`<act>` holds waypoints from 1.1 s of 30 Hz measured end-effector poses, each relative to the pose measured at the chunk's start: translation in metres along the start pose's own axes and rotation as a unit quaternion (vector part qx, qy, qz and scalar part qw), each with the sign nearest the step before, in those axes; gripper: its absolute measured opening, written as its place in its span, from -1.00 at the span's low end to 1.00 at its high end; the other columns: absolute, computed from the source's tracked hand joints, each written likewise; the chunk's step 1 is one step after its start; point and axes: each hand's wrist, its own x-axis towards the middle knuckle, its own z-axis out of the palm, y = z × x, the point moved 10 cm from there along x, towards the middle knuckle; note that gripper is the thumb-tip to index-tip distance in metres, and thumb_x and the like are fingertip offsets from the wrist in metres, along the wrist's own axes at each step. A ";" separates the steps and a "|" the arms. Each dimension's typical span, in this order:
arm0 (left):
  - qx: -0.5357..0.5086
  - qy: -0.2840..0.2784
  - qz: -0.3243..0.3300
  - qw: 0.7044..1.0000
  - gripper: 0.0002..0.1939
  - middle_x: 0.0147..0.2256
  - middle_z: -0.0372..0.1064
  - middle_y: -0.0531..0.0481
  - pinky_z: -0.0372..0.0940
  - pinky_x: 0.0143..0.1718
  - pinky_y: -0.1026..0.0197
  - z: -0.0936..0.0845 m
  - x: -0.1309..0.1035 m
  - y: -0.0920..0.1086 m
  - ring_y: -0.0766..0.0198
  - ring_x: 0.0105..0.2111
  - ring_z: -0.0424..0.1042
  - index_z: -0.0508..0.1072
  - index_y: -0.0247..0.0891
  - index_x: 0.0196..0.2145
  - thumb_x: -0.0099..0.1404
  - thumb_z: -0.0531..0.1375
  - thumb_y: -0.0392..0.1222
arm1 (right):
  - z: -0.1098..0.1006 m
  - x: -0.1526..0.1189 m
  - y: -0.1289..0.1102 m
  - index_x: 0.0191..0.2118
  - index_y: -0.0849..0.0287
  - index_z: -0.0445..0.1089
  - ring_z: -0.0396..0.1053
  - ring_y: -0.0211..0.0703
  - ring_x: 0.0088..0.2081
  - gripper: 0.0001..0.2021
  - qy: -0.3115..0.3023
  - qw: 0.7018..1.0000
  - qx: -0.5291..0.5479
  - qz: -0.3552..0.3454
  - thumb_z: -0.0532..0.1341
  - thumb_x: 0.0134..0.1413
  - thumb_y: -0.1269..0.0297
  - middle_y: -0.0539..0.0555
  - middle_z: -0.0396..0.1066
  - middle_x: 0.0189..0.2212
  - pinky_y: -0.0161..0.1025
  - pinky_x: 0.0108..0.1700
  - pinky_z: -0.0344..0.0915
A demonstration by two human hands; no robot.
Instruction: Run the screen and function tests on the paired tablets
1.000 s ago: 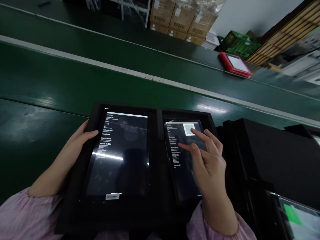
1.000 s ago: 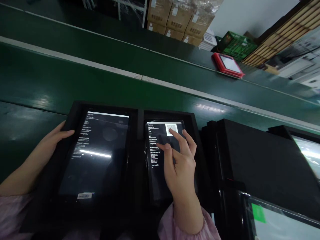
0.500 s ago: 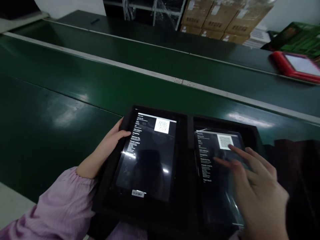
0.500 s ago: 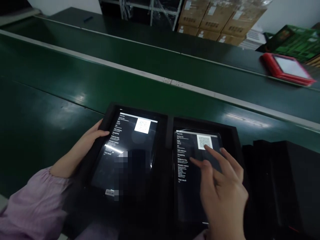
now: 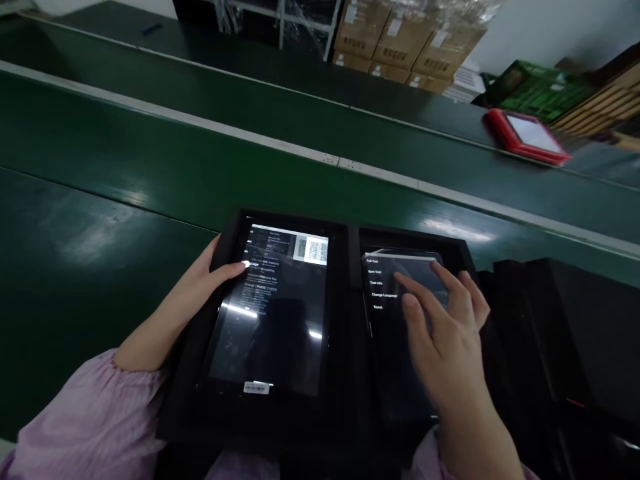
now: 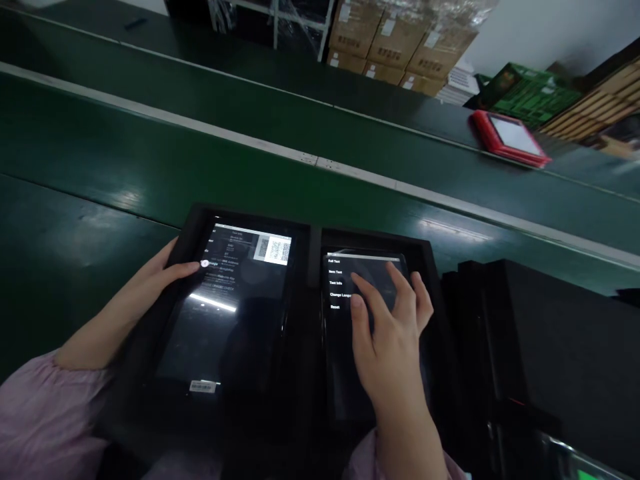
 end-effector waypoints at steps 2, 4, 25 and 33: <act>-0.038 0.021 -0.016 0.999 -0.28 0.10 0.54 -0.09 0.49 -0.01 0.08 -0.003 0.001 -0.005 -0.08 0.05 0.55 0.36 -0.07 0.31 0.23 0.37 0.00 | 0.007 0.000 0.002 0.15 0.04 0.51 -0.18 0.44 0.48 -0.44 -0.016 1.000 -0.007 0.006 -0.10 0.45 -0.10 0.20 0.06 0.42 0.51 0.35 0.00; -0.062 0.042 -0.022 0.997 -0.33 -0.01 0.59 -0.08 0.50 -0.06 0.10 -0.007 0.004 -0.007 -0.05 -0.02 0.59 0.42 -0.08 0.26 0.20 0.38 -0.05 | 0.014 -0.001 0.003 0.18 0.04 0.50 -0.28 0.46 0.50 -0.43 -0.033 0.999 -0.010 0.006 -0.11 0.44 -0.11 0.17 -0.04 0.46 0.54 0.37 -0.08; -0.107 0.051 0.015 0.993 -0.37 -0.18 0.62 -0.08 0.51 -0.15 0.09 -0.007 0.040 0.001 -0.02 -0.16 0.61 0.51 -0.20 0.12 0.07 0.39 -0.05 | -0.025 0.002 -0.001 -0.27 0.15 0.66 0.27 0.27 0.28 -0.54 0.087 0.994 0.063 0.021 0.03 0.45 0.11 0.21 0.56 0.00 0.27 0.19 0.29; -0.149 0.036 -0.014 0.988 -0.39 -0.27 0.62 0.02 0.48 -0.34 0.26 -0.005 0.025 -0.007 0.12 -0.30 0.62 0.51 -0.18 0.10 0.05 0.42 -0.15 | -0.008 -0.001 0.003 -0.28 0.03 0.68 0.20 0.30 0.31 -0.57 0.022 0.998 0.054 0.005 0.05 0.40 0.10 0.12 0.50 0.13 0.27 0.10 0.37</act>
